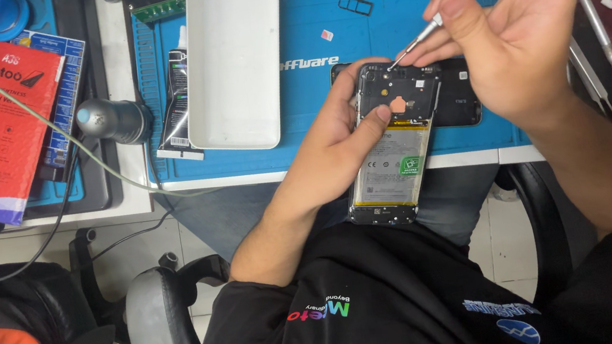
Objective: The person repairs a smartphone at a workbench. They remove the back cover and battery, use a screwdriver to unscrew internal components, manipulate small parts with a tool, then reassemble the phone, press the cover on, and power the screen on at the end.
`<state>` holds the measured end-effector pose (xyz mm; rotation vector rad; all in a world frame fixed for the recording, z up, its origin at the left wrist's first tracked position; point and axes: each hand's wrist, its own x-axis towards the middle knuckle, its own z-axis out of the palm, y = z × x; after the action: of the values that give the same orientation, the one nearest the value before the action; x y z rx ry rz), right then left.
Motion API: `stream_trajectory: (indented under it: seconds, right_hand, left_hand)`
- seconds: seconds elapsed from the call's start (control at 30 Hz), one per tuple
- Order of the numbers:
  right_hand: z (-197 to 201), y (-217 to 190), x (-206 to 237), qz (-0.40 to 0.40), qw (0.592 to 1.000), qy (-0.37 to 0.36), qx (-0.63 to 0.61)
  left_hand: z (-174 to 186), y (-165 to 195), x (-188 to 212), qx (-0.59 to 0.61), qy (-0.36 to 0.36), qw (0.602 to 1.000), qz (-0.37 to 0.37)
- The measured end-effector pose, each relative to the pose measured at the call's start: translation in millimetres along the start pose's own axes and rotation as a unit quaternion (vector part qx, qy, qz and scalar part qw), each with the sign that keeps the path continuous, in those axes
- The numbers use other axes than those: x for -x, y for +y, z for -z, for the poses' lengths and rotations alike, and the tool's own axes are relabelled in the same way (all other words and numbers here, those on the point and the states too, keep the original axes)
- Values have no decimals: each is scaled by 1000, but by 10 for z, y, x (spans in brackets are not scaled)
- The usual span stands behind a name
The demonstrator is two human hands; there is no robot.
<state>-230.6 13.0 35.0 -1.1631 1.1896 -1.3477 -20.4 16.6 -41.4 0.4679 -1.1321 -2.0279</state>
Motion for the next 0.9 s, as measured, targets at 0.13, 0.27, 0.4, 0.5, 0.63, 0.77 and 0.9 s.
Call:
stream_trajectory:
  seconds: [0.13, 0.27, 0.4, 0.5, 0.63, 0.77, 0.9]
  right_hand:
    - [61, 18, -14, -6, 1000, 5, 3]
    - [77, 45, -6, -11, 1000, 3, 3]
    - [93, 75, 11, -7, 1000, 7, 18]
    - [112, 85, 19, 37, 997, -31, 53]
    - [95, 66, 36, 264, 919, -127, 264]
    - [0, 6, 40, 352, 868, -159, 312]
    - [-81, -81, -39, 458, 811, -189, 312]
  left_hand:
    - [-7, 49, 28, 5, -3, 1000, -1]
    - [-15, 79, 39, -18, -5, 1000, -11]
    - [-17, 87, 36, -3, -5, 1000, -1]
    - [-14, 86, 38, -12, -2, 1000, -3]
    - [-11, 78, 34, -22, 2, 1000, -7]
    - [-9, 75, 28, -27, 6, 1000, 0]
    - [-11, 81, 33, -107, 24, 994, -18]
